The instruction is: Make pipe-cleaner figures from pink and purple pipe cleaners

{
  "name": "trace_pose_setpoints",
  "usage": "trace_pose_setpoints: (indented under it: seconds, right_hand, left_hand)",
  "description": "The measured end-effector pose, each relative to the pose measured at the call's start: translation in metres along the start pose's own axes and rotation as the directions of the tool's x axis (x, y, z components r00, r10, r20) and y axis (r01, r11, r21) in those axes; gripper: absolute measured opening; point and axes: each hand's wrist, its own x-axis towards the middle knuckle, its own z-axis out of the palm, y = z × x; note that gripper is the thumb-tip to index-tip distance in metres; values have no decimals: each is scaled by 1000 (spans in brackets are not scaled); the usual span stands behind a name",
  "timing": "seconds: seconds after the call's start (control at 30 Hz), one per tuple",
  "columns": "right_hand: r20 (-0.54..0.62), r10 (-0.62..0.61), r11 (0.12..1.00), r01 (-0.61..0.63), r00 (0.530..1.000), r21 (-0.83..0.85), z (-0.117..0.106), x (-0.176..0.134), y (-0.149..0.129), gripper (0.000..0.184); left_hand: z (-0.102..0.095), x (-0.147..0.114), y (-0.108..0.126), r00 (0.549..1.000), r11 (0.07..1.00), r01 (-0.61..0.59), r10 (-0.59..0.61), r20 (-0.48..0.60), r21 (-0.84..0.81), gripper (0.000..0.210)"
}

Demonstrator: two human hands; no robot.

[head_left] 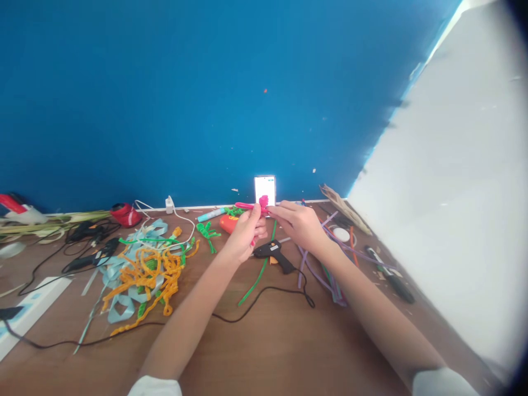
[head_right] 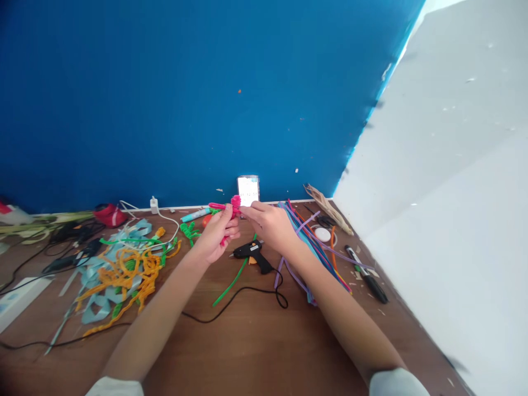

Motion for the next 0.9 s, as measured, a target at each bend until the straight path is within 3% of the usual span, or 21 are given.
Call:
trace_pose_setpoints:
  seconds: [0.2,0.4,0.57,0.9]
  right_hand:
    - [-42,-3,998,5,999,64,-6,2,1,30]
    - [-29,21,997,-18,999,81,-10,2,-1,29]
    - [-7,27,994,-26,1000,106,-16,4,1,31]
    - [87,-15,998,9,996,67,-25,5,4,32]
  left_hand:
    - [-7,4,-6,994,974,-80,63,89,212,40]
    - [-13,10,-11,983,901,-184,181,44,392,34]
    - [-8,5,-8,991,947,-132,124,46,293,34]
    - [0,-5,5,994,985,91,-98,41,144,37]
